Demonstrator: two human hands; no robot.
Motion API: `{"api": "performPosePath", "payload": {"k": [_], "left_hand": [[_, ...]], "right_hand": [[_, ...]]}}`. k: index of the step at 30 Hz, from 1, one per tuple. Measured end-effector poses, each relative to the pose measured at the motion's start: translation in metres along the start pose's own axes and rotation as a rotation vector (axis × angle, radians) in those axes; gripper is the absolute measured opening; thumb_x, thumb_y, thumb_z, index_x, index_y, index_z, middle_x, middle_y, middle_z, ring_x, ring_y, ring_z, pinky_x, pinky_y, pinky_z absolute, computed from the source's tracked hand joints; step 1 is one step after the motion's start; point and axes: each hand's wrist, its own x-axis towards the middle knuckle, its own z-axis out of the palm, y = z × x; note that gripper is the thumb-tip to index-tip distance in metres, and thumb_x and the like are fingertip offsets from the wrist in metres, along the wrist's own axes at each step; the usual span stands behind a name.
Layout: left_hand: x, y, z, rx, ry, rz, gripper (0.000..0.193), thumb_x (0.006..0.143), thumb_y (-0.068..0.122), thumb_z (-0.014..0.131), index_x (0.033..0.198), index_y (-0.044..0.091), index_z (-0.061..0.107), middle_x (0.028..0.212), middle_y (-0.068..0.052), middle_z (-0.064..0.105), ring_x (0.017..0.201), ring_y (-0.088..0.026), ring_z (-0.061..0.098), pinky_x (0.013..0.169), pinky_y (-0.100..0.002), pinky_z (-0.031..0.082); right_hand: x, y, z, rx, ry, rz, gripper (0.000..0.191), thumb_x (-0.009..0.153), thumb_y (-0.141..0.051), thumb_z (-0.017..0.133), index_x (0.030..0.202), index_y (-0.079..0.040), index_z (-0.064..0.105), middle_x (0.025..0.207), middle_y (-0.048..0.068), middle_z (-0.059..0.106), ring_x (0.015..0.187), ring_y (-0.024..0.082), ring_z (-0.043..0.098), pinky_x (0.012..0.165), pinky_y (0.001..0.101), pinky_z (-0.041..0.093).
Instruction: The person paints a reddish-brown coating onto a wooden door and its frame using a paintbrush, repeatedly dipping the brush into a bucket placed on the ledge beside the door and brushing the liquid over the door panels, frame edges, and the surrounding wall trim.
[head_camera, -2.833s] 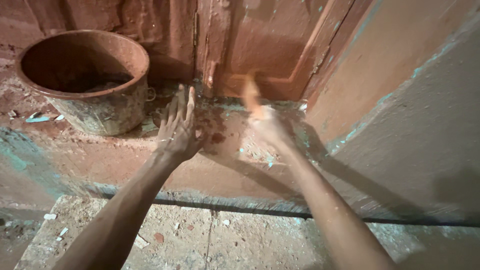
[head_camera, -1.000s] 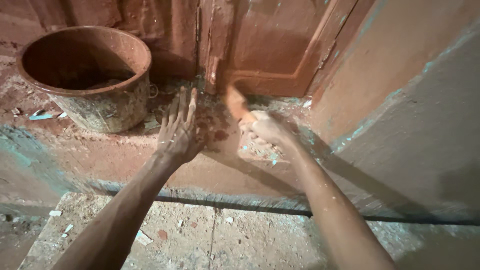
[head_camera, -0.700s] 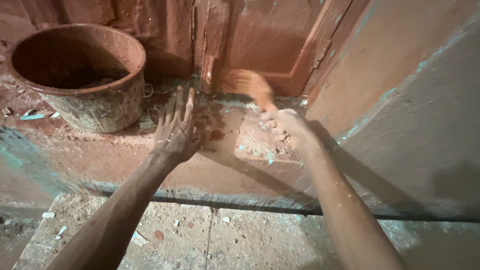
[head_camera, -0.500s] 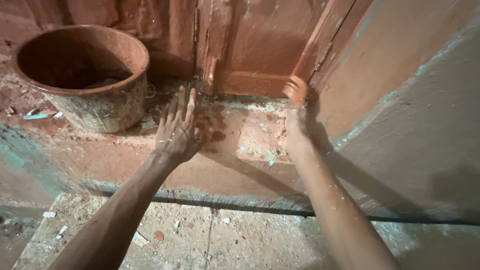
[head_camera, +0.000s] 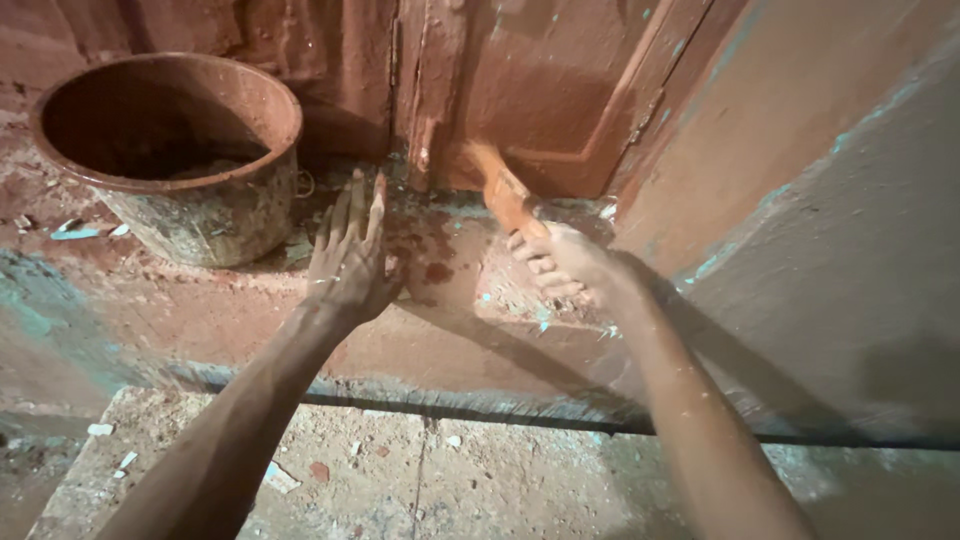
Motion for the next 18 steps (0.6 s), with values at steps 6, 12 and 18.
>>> {"api": "performPosePath", "payload": {"k": [6,12,18], "left_hand": [[0.001,0.005,0.008,0.016,0.005,0.005,0.103,0.087,0.042,0.065,0.162,0.006,0.005,0.168,-0.024,0.009,0.151,-0.043,0.02,0.122,-0.056,0.021],[0.001,0.003,0.009,0.04,-0.036,0.008,0.107,0.083,0.045,0.066,0.161,0.006,0.003,0.167,-0.025,0.006,0.152,-0.042,0.017,0.123,-0.055,0.02],[0.0,-0.001,0.008,0.078,-0.023,0.033,0.104,0.089,0.046,0.062,0.161,0.004,-0.001,0.166,-0.028,0.006,0.151,-0.044,0.016,0.121,-0.056,0.019]], "right_hand": [[-0.002,0.014,-0.035,-0.029,-0.065,0.044,0.018,0.093,-0.011,0.064,0.11,-0.013,0.068,0.062,-0.009,0.04,0.042,0.001,0.033,0.033,0.0191,0.023],[0.056,0.054,-0.048,0.584,0.4,-0.113,0.022,0.094,-0.012,0.065,0.081,-0.009,0.048,0.06,0.0,0.046,0.038,0.013,0.041,0.033,0.0312,0.036],[0.08,0.044,-0.013,0.821,0.667,-0.041,0.027,0.1,-0.022,0.051,0.078,-0.007,0.048,0.055,0.006,0.047,0.036,0.017,0.043,0.03,0.0324,0.032]]}}
